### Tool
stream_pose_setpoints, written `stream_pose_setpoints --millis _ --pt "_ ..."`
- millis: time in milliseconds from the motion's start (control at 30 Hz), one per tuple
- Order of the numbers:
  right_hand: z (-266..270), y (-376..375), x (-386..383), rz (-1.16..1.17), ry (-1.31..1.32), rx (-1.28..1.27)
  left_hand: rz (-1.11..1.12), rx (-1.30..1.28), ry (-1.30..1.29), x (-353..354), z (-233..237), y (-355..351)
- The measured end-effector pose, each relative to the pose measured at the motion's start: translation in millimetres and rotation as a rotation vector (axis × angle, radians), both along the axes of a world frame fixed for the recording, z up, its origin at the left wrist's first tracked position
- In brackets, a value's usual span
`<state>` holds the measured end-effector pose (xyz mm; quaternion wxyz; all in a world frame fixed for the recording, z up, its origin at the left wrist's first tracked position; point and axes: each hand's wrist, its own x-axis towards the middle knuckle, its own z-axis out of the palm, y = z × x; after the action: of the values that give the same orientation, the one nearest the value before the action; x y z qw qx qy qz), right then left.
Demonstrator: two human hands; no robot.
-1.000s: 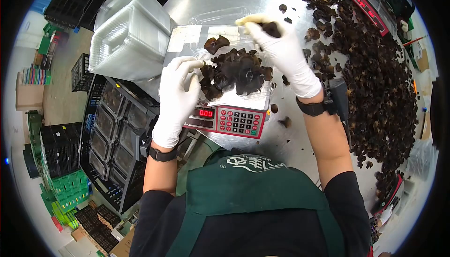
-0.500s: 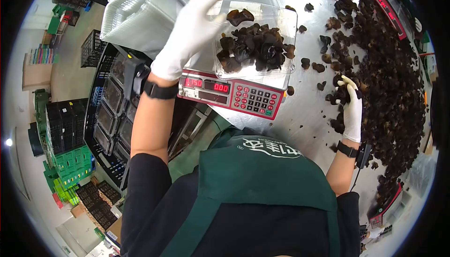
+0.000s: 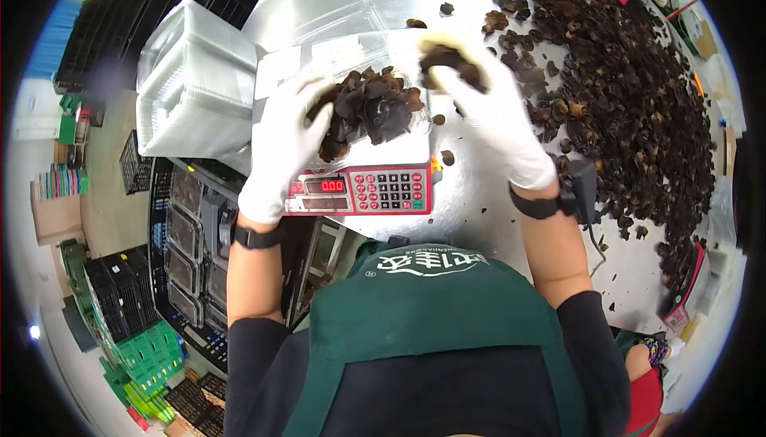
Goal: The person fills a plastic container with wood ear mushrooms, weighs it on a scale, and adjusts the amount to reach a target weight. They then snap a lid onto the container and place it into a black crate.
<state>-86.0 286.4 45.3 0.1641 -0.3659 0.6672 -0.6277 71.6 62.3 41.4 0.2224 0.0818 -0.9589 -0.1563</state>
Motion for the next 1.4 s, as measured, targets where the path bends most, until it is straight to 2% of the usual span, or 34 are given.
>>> stream_pose_setpoints --millis 33,67,167,200,300,333,367,433,567,633,700,833,900,1000,1133,1167,1233,1300,1367,1400 --pt "9.8 -9.8 4.8 0.079 -0.064 0.036 0.007 0.018 -0.064 7.0 0.2 5.5" --pt "8.4 -21.7 6.8 0.13 -0.012 0.015 0.024 0.097 -0.098 10.9 5.7 10.8" --pt "-22.9 -51.9 4.5 0.359 0.107 -0.044 0.037 0.2 0.025 15.2 5.5 10.7" --pt "-31.0 -56.6 5.3 0.382 0.243 -0.015 0.037 0.21 0.052 15.8 6.4 10.0" --pt "-42.5 -65.7 0.8 0.348 0.223 -0.072 0.059 0.243 0.081 15.9 9.4 12.3" --pt "-17.8 -55.4 -0.4 0.336 0.095 -0.026 0.069 0.243 0.075 15.9 9.7 13.1" --pt "-18.4 -56.3 -9.5 0.269 0.127 0.098 0.078 0.244 0.066 15.6 9.8 13.6" --pt "-5.6 -47.5 -13.5 0.287 -0.163 -0.16 0.091 0.254 0.051 14.8 10.9 14.9" --pt "-5.0 -13.7 -28.2 0.072 -0.402 -0.212 0.061 0.241 0.091 11.9 17.5 9.6" --pt "-18.2 21.2 -41.4 -0.045 -0.259 -0.065 0.045 0.204 0.13 12.5 23.4 1.3" --pt "-34.5 56.0 -40.4 -0.16 -0.397 -0.039 0.073 0.173 0.12 13.4 34.5 -7.6" --pt "-52.6 130.0 -18.4 -0.333 -0.424 0.093 0.071 0.099 0.124 8.4 45.6 -15.8" --pt "-60.6 162.3 -6.2 -0.417 -0.453 0.14 -0.009 0.052 0.145 -1.4 46.5 -10.9" --pt "-80.4 204.2 4.9 -0.421 -0.507 0.098 -0.149 0.021 0.147 -23.9 38.9 4.1" --pt "-80.3 205.4 16.7 -0.532 -0.752 0.062 -0.304 0.06 0.004 -37.7 30.5 26.2" --pt "-77.4 202.5 18.9 -0.517 -0.754 0.057 -0.366 0.069 -0.011 -42.4 27.5 35.3" --pt "-79.3 204.0 18.3 -0.475 -0.65 0.049 -0.349 -0.02 -0.156 -41.2 4.1 37.0" --pt "-90.8 215.5 13.2 -0.503 -0.642 -0.016 -0.265 0.042 -0.141 -40.6 -13.7 41.0" --pt "-90.2 220.9 11.1 -0.55 -0.612 -0.019 -0.283 -0.08 -0.049 -43.9 -24.0 38.2" --pt "-90.4 222.5 9.4 -0.55 -0.606 -0.04 -0.301 -0.163 -0.092 -45.7 -17.9 42.4"
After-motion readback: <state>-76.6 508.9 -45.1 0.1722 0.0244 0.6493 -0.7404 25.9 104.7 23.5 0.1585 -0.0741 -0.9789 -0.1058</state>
